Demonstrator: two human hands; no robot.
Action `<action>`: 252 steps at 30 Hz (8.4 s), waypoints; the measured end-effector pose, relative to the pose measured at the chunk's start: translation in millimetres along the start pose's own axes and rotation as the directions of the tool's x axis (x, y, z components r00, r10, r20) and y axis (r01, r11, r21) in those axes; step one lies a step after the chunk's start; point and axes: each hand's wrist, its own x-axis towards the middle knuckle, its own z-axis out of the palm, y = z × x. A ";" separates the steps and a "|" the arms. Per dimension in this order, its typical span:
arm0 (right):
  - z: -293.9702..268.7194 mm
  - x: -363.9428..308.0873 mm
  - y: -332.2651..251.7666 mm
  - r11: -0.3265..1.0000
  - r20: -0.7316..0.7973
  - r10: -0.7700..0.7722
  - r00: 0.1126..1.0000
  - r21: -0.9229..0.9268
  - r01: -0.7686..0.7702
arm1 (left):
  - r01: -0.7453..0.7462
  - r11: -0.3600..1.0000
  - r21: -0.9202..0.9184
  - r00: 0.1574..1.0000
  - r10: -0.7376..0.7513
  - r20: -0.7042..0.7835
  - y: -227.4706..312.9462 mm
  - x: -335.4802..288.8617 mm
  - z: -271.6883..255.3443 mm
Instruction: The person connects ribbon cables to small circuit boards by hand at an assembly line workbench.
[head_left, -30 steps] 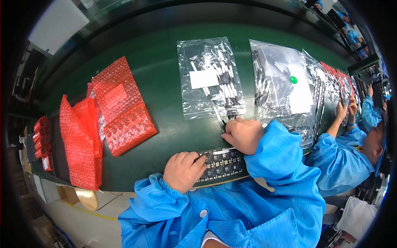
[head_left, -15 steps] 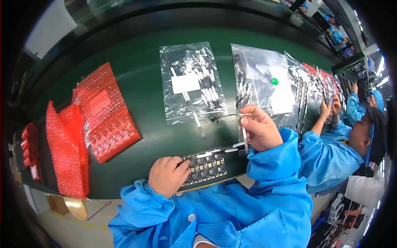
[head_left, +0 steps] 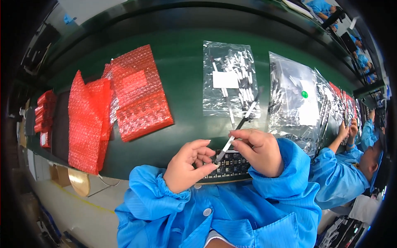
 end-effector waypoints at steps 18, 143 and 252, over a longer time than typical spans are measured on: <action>14.0 7.3 -9.0 0.813 0.108 -0.480 0.871 -0.319 0.487 | -0.013 0.933 0.361 0.999 0.032 -0.045 5.6 -2.2 -2.8; 66.7 21.5 34.5 0.906 0.256 0.213 0.943 -0.414 -0.092 | -0.407 0.182 0.895 0.876 0.357 0.325 -37.0 5.3 -26.8; -10.8 -27.1 46.1 0.404 -0.054 0.604 0.795 0.881 -0.247 | 0.327 0.945 0.027 0.943 -0.328 0.052 22.1 -1.0 -17.0</action>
